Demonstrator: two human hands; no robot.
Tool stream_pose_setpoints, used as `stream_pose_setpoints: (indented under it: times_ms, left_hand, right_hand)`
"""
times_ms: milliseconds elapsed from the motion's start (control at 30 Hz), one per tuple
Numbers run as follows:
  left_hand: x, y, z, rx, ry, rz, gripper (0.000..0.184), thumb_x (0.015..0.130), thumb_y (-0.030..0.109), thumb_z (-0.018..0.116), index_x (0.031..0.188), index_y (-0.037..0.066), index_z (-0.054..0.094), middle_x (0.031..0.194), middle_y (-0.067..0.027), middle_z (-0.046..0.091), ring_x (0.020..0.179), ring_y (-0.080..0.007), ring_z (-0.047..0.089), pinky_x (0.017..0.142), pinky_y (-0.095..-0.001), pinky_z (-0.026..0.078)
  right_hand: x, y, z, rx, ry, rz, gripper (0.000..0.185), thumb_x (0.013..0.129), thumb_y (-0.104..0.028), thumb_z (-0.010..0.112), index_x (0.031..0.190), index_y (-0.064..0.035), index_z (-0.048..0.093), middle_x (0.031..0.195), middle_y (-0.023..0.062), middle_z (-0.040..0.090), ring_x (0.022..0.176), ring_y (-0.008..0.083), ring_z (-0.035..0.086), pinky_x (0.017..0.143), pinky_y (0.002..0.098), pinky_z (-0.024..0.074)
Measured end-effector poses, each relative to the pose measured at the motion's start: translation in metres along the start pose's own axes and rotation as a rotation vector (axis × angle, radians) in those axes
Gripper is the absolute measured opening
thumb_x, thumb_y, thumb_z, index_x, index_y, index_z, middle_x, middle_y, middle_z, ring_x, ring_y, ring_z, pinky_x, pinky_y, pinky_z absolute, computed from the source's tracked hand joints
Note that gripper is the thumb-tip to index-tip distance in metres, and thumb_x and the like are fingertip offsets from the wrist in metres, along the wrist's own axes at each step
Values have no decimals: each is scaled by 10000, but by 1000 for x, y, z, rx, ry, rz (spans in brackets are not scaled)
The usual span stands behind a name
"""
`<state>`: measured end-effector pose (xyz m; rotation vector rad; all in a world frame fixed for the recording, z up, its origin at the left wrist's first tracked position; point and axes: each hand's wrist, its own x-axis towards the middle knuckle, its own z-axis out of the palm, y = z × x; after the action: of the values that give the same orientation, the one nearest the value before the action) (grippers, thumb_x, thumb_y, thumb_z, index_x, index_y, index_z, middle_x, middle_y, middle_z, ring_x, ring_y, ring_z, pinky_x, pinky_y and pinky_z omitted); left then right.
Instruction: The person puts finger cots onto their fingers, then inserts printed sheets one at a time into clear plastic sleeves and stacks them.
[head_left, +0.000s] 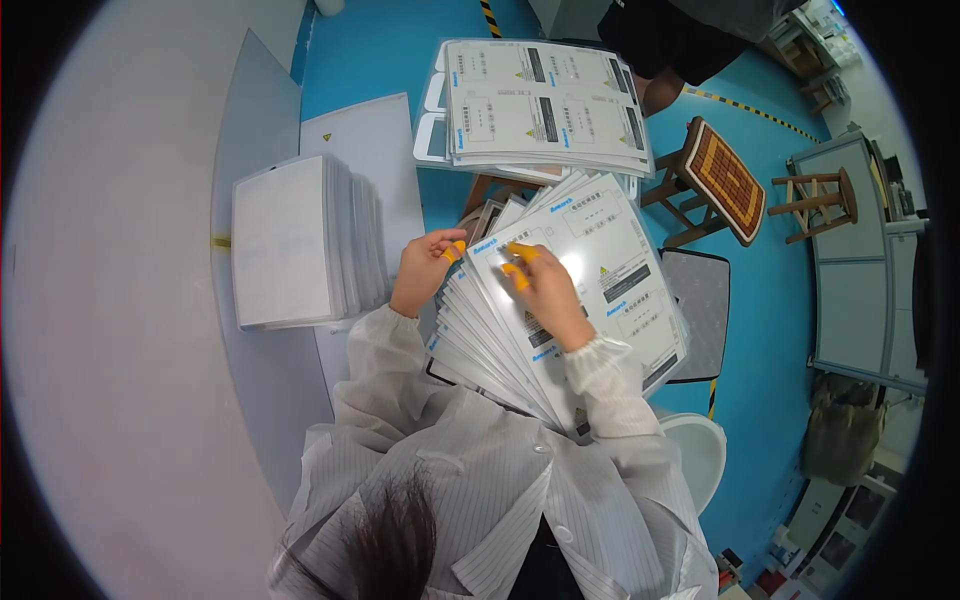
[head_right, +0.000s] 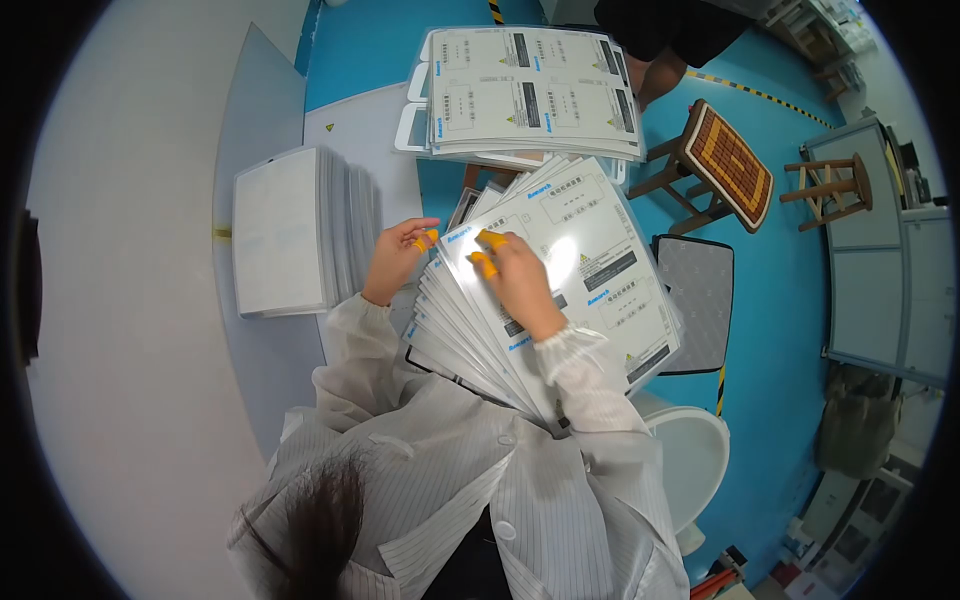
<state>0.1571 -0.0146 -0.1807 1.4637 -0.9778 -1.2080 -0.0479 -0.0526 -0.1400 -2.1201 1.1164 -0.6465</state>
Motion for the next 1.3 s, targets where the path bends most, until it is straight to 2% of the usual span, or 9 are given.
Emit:
stream_pose_setpoints:
  times_ms: [33,133,400,600,700,833,1033,1100,1300]
  left_hand:
    - [1,3,0,-55,-7,22,291,787,-40,553,1077,-35,582,799,-77,641,723,-85,580,648,-195,464]
    - [1,19,3,199,-6,52,309,768,-44,582,1077,-25,585,739,-61,631,661,-81,573,596,-196,470]
    - [5,28,5,94,-55,12,222,759,-39,608,980,-21,616,733,-61,635,614,-88,571,576,-203,480]
    - [3,24,7,166,-26,40,220,754,-45,612,972,-20,618,742,-63,636,632,-84,571,585,-199,478]
    - [5,23,5,138,-21,48,217,752,-45,612,967,-18,620,740,-59,634,638,-80,569,587,-196,475]
    - [4,25,3,86,-45,18,210,752,-37,615,961,-18,624,745,-47,632,646,-71,562,593,-193,471]
    - [1,30,7,126,-21,2,197,758,-35,603,952,-22,630,765,-46,631,657,-70,554,600,-191,470]
    - [3,28,6,123,-31,15,198,757,-36,602,954,-22,630,766,-47,631,658,-71,557,602,-192,470]
    - [-1,35,8,128,-67,4,189,781,-27,594,967,-21,624,767,-30,610,672,-54,537,613,-170,448]
  right_hand:
    - [6,-1,15,-15,-13,21,300,738,-149,661,973,27,600,903,176,567,794,328,564,695,373,473]
    - [17,-9,38,-92,-10,-12,367,700,-162,695,992,31,584,939,178,551,831,332,553,714,369,468]
    - [24,-17,46,-96,158,17,584,587,-148,770,1106,-11,539,1138,123,426,1069,290,379,912,408,277]
    - [24,13,46,1,289,80,495,588,-126,764,1032,-12,580,1068,124,448,995,288,422,864,363,346]
    - [21,-2,42,20,259,63,399,600,-47,744,967,-3,590,1023,124,469,993,290,438,858,330,378]
    - [19,-9,53,3,203,44,355,575,-94,774,860,1,586,983,128,467,934,292,448,817,359,383]
    - [20,15,38,22,302,146,227,644,-35,725,836,21,617,895,127,494,809,267,497,722,332,432]
    - [21,4,36,85,192,136,235,621,-60,733,804,26,613,874,152,497,866,298,482,776,347,413]
    - [21,-3,54,153,136,146,188,648,-54,708,779,27,600,851,143,499,807,304,504,714,351,432]
